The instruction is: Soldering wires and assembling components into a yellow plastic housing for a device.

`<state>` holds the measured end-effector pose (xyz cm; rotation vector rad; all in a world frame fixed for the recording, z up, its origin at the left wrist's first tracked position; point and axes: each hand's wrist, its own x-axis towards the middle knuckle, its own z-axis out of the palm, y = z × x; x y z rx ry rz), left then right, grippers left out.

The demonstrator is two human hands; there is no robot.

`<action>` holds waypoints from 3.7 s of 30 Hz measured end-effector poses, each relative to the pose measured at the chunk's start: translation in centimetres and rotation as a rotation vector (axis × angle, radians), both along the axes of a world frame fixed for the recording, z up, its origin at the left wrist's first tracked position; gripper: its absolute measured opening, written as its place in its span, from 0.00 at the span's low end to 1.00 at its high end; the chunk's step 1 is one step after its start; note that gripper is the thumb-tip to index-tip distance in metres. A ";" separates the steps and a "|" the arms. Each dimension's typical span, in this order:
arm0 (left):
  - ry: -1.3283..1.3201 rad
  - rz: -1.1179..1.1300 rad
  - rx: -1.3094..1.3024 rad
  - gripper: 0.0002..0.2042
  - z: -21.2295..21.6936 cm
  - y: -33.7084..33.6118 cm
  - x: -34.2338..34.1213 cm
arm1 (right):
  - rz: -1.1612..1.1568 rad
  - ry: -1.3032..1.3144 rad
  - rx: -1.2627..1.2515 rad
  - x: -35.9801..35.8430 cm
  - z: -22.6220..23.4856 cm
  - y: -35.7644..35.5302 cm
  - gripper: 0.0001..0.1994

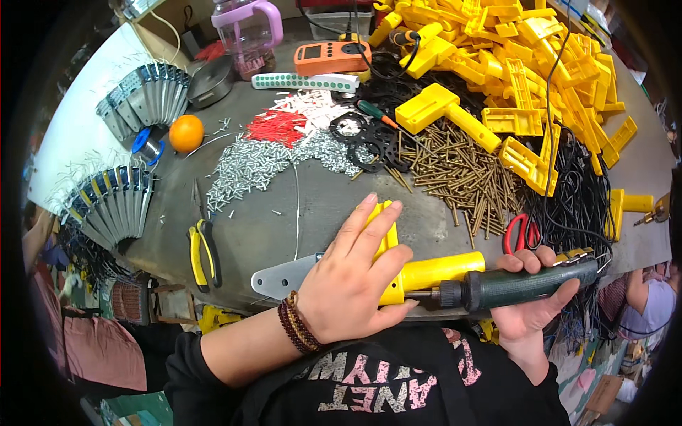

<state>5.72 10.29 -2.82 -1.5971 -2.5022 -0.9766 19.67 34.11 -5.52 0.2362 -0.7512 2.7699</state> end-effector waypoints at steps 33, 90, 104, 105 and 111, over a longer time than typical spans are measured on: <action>-0.126 0.186 0.133 0.06 -1.5 -6.8 1.5 | -0.144 -0.025 -0.130 -0.9 0.7 -1.8 0.24; 0.222 0.330 -0.200 0.14 2.7 -17.7 -4.1 | -0.082 0.026 -0.058 0.0 -0.1 -1.7 0.31; -0.034 0.399 0.889 0.08 2.3 -23.0 -7.8 | -0.106 0.020 -0.085 -0.1 -0.5 -1.7 0.30; -0.394 0.230 1.263 0.10 3.5 -22.2 -7.3 | -0.090 0.021 -0.083 -0.3 -0.5 -1.8 0.30; -0.968 0.064 1.357 0.22 2.0 -12.1 -4.9 | -0.114 0.023 -0.056 -0.1 -0.6 -1.3 0.30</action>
